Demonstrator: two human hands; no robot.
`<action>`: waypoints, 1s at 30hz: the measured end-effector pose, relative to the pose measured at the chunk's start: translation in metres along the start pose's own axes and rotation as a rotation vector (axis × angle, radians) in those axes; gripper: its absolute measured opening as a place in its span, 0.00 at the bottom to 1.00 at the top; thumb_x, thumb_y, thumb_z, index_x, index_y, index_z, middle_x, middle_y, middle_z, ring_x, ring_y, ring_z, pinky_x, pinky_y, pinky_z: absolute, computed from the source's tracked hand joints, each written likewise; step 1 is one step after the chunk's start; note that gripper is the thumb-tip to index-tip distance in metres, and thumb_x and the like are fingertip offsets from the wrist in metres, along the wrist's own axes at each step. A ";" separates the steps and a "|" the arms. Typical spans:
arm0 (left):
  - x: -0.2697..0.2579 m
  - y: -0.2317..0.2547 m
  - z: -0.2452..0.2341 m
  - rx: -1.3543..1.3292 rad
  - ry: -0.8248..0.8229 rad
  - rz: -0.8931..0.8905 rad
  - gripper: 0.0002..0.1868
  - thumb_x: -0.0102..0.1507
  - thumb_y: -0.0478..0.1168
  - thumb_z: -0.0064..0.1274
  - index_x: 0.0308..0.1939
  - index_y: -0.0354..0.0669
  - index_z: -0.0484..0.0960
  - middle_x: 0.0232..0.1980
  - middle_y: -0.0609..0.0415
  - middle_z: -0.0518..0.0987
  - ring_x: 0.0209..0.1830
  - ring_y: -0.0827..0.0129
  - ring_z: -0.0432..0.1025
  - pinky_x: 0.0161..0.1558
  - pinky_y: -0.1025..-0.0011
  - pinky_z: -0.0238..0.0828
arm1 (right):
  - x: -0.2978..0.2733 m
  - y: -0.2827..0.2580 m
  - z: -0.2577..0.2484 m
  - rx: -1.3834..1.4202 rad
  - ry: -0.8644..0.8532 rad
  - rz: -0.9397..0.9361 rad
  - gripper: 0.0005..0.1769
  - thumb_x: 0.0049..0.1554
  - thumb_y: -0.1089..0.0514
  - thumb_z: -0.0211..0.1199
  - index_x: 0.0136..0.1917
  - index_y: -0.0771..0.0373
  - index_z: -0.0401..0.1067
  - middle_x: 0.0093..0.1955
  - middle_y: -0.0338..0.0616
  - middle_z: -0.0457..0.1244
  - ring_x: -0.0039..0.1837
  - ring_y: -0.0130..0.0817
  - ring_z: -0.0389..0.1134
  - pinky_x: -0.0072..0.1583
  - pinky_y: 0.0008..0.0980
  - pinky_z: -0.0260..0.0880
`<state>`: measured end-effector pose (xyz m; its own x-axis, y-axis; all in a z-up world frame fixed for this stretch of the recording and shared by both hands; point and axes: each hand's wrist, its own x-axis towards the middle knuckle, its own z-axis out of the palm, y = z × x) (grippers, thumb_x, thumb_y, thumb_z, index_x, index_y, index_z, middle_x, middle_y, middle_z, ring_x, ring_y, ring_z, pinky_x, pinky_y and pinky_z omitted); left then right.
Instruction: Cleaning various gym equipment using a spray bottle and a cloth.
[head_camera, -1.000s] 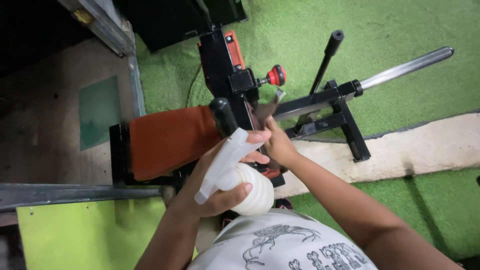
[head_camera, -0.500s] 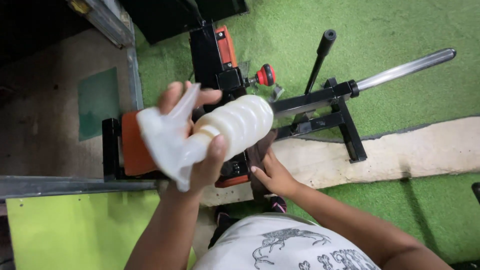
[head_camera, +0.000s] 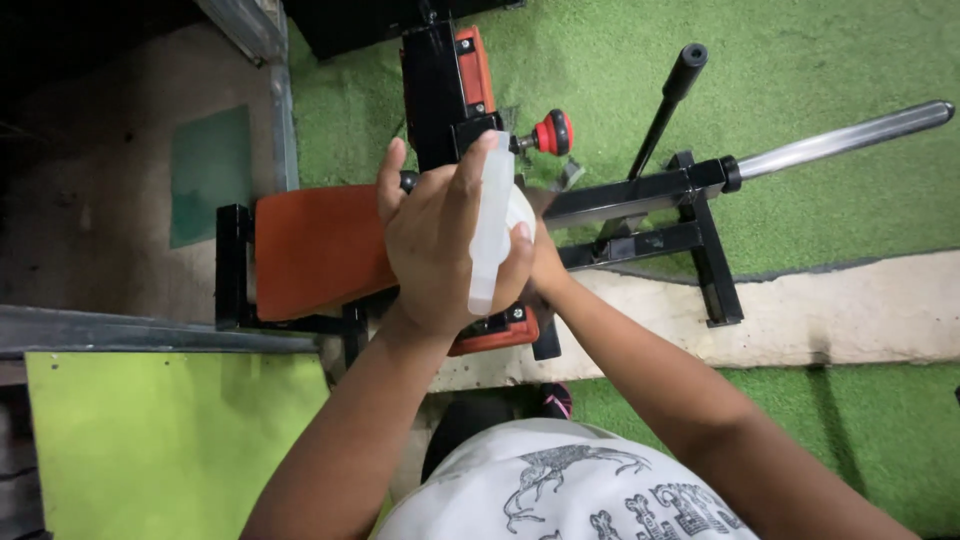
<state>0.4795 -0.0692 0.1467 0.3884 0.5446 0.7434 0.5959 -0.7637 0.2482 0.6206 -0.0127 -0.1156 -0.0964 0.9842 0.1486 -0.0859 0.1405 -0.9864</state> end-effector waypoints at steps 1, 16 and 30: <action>0.002 0.001 -0.001 0.015 0.024 -0.004 0.35 0.67 0.48 0.53 0.74 0.36 0.64 0.49 0.52 0.81 0.53 0.61 0.77 0.81 0.51 0.35 | -0.008 -0.003 0.001 -0.018 0.035 0.043 0.34 0.62 0.46 0.57 0.74 0.65 0.60 0.71 0.55 0.61 0.72 0.45 0.63 0.72 0.40 0.63; -0.009 -0.017 -0.002 -0.083 0.097 -0.024 0.34 0.62 0.45 0.57 0.68 0.34 0.66 0.53 0.54 0.81 0.55 0.59 0.73 0.74 0.50 0.51 | -0.052 0.010 0.009 -0.224 0.091 0.230 0.32 0.67 0.46 0.42 0.75 0.71 0.60 0.73 0.60 0.58 0.74 0.50 0.58 0.73 0.42 0.58; -0.005 -0.016 -0.009 -0.111 0.155 -0.018 0.37 0.63 0.45 0.56 0.73 0.37 0.64 0.53 0.53 0.79 0.51 0.63 0.72 0.73 0.53 0.53 | -0.056 -0.030 0.022 -0.282 0.034 -0.262 0.29 0.66 0.55 0.54 0.77 0.67 0.56 0.75 0.54 0.56 0.76 0.44 0.56 0.75 0.40 0.54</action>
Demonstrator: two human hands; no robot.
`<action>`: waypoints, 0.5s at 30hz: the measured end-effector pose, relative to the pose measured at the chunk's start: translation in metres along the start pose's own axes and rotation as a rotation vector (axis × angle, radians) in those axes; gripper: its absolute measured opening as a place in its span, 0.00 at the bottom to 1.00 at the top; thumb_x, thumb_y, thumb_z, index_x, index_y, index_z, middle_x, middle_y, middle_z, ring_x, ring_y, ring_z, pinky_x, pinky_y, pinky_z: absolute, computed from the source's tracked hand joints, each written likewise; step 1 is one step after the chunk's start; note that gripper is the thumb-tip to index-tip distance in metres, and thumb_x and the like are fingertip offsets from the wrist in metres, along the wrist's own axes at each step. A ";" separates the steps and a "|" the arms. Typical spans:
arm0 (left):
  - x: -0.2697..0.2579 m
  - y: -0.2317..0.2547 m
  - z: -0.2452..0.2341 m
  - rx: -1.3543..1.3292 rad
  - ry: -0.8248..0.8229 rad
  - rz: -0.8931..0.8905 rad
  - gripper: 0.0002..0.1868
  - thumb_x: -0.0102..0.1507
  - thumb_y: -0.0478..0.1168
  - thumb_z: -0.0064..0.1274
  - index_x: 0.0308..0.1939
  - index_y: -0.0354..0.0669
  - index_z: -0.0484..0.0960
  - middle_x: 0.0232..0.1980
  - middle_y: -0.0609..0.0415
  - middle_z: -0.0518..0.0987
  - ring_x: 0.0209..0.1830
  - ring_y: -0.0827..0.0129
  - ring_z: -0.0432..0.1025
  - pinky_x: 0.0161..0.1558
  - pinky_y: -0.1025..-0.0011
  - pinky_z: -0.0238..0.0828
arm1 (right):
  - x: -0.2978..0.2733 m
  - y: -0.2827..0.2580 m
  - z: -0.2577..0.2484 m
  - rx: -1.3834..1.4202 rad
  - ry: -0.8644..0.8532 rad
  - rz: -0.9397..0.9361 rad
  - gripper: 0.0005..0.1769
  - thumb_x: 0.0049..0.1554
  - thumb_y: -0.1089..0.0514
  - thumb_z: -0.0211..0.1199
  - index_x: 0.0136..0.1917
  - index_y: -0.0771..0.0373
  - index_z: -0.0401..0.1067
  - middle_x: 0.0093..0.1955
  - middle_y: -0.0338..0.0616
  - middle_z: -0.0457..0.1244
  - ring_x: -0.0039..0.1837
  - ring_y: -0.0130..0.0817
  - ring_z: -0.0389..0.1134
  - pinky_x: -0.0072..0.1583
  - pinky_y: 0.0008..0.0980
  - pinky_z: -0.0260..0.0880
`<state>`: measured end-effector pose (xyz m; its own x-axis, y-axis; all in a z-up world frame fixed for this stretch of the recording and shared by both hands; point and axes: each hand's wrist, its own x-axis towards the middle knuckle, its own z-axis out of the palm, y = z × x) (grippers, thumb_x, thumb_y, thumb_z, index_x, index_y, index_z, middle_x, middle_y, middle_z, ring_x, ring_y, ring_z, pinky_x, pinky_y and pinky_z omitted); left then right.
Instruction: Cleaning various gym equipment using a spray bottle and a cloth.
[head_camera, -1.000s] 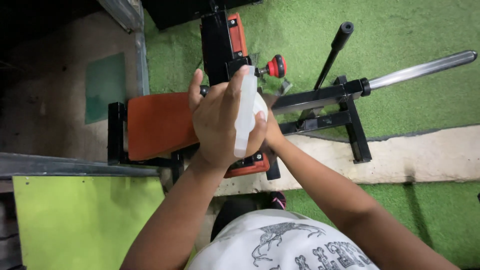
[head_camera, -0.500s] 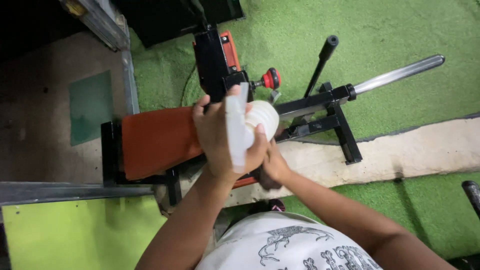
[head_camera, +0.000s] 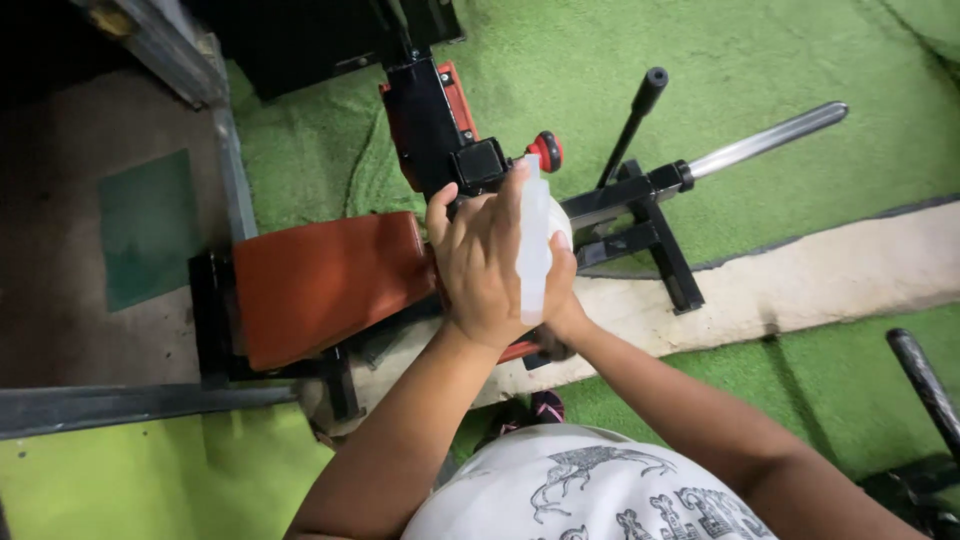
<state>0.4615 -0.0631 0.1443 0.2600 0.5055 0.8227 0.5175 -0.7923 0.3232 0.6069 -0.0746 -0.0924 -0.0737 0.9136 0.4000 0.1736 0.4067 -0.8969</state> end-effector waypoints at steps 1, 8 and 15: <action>0.000 0.001 -0.002 0.000 0.002 -0.002 0.37 0.63 0.45 0.56 0.73 0.38 0.64 0.52 0.54 0.79 0.51 0.62 0.73 0.72 0.53 0.54 | -0.015 -0.004 0.000 0.002 0.037 0.227 0.28 0.65 0.55 0.53 0.75 0.67 0.59 0.74 0.53 0.58 0.75 0.43 0.58 0.74 0.39 0.56; -0.002 -0.006 -0.006 -0.119 -0.005 -0.023 0.37 0.63 0.46 0.56 0.73 0.38 0.64 0.48 0.55 0.79 0.48 0.62 0.72 0.72 0.52 0.55 | -0.046 -0.037 -0.035 -0.421 -0.003 0.811 0.24 0.61 0.50 0.59 0.61 0.71 0.72 0.54 0.58 0.72 0.60 0.48 0.74 0.61 0.43 0.72; -0.013 -0.014 -0.003 -0.199 0.062 0.017 0.36 0.69 0.49 0.55 0.76 0.37 0.60 0.57 0.50 0.79 0.48 0.62 0.71 0.69 0.56 0.56 | -0.014 -0.082 -0.026 -0.042 0.115 0.293 0.32 0.68 0.51 0.56 0.78 0.71 0.57 0.76 0.55 0.58 0.76 0.48 0.58 0.74 0.43 0.57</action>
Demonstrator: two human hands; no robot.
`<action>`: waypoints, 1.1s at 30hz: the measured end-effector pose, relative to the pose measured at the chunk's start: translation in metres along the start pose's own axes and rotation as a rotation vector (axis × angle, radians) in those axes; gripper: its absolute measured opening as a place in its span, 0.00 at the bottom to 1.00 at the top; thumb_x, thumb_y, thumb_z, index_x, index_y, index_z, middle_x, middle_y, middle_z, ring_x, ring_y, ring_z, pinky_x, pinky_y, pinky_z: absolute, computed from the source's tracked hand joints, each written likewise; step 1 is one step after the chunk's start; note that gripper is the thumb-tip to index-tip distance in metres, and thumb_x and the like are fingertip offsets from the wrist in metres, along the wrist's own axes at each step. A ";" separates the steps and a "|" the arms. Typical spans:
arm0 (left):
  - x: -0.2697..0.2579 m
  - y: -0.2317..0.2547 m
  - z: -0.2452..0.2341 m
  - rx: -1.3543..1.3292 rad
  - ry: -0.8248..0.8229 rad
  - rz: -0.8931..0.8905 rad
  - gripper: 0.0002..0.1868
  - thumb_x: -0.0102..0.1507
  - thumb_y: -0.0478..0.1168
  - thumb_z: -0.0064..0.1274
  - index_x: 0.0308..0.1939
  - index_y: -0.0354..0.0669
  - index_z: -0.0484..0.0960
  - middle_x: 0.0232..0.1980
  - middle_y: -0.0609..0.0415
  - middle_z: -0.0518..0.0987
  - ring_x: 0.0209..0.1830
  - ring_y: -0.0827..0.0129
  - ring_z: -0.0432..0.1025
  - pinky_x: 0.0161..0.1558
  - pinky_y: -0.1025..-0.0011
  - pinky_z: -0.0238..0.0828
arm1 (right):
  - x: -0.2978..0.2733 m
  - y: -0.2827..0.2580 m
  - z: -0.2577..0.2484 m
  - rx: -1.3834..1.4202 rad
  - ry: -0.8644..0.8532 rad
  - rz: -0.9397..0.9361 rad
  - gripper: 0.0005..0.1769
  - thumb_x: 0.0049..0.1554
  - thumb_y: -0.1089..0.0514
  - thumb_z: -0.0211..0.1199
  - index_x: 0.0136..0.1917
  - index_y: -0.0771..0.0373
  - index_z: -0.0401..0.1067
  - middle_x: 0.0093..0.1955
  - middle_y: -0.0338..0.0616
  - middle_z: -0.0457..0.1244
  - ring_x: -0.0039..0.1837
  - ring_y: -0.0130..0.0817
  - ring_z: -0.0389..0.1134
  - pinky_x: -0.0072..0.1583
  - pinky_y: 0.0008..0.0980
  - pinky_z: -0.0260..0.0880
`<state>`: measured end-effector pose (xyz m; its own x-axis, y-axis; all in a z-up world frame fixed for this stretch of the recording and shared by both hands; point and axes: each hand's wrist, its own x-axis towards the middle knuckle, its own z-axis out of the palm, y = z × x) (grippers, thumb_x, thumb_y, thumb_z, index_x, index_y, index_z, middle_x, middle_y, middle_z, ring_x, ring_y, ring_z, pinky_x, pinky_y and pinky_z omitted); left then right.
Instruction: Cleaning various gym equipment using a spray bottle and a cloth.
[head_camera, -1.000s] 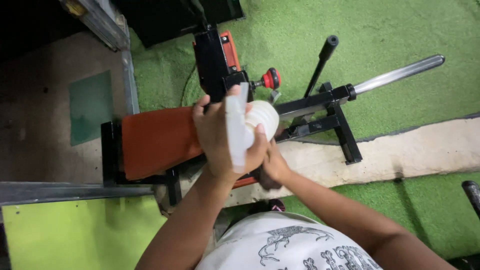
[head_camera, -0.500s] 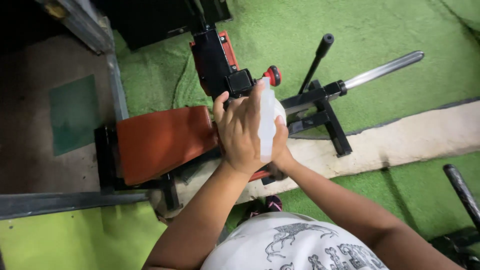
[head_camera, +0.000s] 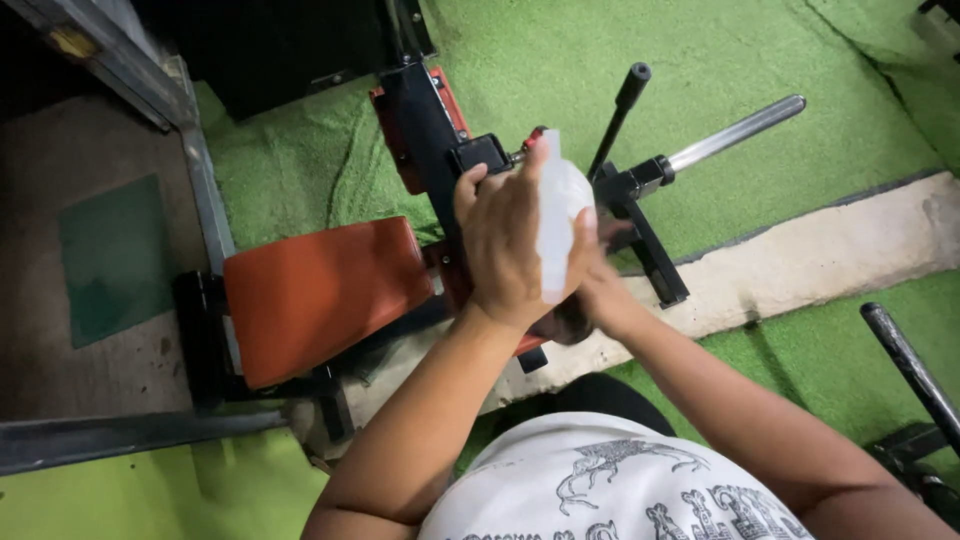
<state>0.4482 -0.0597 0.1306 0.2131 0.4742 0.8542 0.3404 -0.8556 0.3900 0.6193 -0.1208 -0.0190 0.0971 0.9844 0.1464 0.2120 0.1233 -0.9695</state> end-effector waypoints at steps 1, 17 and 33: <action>0.001 0.000 -0.001 0.012 -0.012 0.001 0.36 0.69 0.50 0.55 0.76 0.38 0.61 0.56 0.51 0.79 0.49 0.61 0.71 0.68 0.55 0.55 | 0.003 -0.005 0.015 0.000 -0.131 0.406 0.30 0.68 0.51 0.56 0.78 0.67 0.59 0.69 0.74 0.58 0.68 0.72 0.55 0.67 0.61 0.53; 0.001 0.001 0.000 0.067 -0.111 0.011 0.31 0.69 0.45 0.49 0.76 0.47 0.65 0.60 0.53 0.77 0.59 0.57 0.71 0.74 0.47 0.50 | 0.148 -0.074 0.056 -0.927 -0.155 -0.671 0.31 0.66 0.46 0.41 0.78 0.57 0.55 0.84 0.44 0.49 0.82 0.43 0.49 0.81 0.45 0.39; 0.007 0.017 0.020 0.432 -0.130 -0.004 0.26 0.70 0.44 0.41 0.73 0.44 0.70 0.63 0.54 0.76 0.63 0.60 0.72 0.76 0.48 0.45 | 0.075 0.037 -0.048 -0.059 -0.632 -0.296 0.22 0.54 0.71 0.56 0.61 0.65 0.72 0.61 0.55 0.68 0.65 0.50 0.69 0.68 0.44 0.66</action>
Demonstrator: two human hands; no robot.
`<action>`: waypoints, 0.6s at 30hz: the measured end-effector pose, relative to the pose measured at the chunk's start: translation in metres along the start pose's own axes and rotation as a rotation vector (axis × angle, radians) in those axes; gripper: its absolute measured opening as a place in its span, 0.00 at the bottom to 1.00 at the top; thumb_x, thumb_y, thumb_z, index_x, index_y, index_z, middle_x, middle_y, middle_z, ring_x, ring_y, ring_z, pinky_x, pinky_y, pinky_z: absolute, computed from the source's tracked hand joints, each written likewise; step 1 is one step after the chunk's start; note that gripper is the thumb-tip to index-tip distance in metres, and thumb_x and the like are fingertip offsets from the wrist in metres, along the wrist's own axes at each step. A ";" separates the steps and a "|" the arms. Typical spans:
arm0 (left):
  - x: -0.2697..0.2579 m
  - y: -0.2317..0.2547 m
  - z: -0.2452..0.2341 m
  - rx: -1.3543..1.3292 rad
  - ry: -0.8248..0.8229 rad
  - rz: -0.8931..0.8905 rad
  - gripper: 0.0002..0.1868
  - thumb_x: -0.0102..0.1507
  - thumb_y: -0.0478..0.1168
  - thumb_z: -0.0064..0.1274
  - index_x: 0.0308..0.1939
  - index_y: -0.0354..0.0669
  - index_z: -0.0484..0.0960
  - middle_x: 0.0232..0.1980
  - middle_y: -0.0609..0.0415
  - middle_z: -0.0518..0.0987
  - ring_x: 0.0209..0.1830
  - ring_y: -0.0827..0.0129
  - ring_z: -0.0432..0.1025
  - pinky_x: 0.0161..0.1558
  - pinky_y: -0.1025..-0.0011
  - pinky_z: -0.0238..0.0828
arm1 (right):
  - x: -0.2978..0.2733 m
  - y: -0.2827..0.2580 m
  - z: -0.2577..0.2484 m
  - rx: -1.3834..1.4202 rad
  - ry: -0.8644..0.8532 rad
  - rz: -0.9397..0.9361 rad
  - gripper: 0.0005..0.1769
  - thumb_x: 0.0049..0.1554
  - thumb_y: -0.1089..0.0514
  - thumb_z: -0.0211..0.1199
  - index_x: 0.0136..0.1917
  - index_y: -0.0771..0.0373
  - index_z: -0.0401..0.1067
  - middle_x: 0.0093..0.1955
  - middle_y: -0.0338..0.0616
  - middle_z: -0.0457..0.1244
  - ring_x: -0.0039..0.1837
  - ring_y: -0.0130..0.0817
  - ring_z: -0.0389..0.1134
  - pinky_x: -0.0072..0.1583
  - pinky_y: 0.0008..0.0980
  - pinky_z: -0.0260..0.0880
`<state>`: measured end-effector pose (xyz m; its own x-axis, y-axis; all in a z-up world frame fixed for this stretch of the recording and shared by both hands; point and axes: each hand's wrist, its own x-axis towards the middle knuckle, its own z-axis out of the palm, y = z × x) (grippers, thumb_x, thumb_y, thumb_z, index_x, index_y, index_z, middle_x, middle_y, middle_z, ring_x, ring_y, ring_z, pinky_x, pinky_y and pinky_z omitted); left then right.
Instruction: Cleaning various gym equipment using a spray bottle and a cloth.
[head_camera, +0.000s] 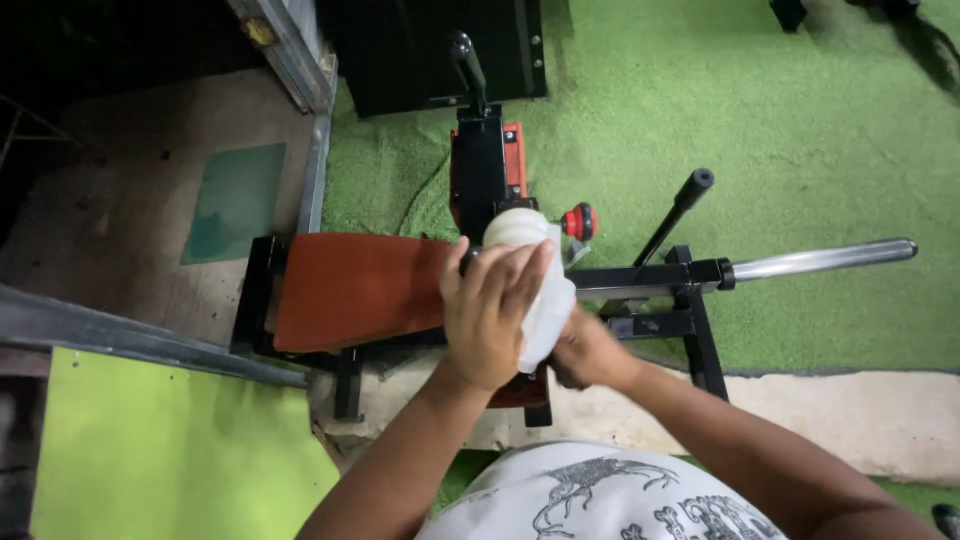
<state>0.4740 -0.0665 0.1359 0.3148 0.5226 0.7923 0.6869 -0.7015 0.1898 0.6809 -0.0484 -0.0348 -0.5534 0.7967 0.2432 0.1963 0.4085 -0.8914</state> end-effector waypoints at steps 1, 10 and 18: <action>0.002 0.001 0.002 0.023 0.013 0.000 0.27 0.70 0.46 0.44 0.73 0.45 0.70 0.62 0.54 0.76 0.62 0.61 0.72 0.76 0.48 0.46 | 0.001 0.008 -0.016 -0.140 0.107 -0.034 0.23 0.51 0.72 0.55 0.59 0.63 0.73 0.61 0.54 0.68 0.66 0.51 0.68 0.69 0.44 0.66; 0.005 0.013 0.009 0.143 0.034 0.001 0.37 0.67 0.52 0.62 0.76 0.48 0.65 0.57 0.57 0.76 0.60 0.65 0.73 0.74 0.51 0.49 | 0.066 -0.012 -0.079 -0.873 0.398 -0.141 0.34 0.46 0.60 0.68 0.67 0.61 0.69 0.74 0.64 0.52 0.74 0.74 0.49 0.70 0.59 0.53; 0.008 0.017 0.014 0.231 0.017 -0.042 0.36 0.67 0.51 0.60 0.76 0.50 0.65 0.54 0.60 0.77 0.55 0.66 0.73 0.73 0.51 0.50 | 0.094 0.040 -0.093 -0.827 0.280 0.108 0.34 0.44 0.57 0.71 0.65 0.50 0.73 0.72 0.59 0.55 0.69 0.68 0.57 0.68 0.54 0.65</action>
<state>0.4976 -0.0674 0.1371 0.2731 0.5395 0.7964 0.8313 -0.5490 0.0869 0.7119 0.0844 -0.0123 -0.3000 0.8855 0.3549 0.8198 0.4296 -0.3787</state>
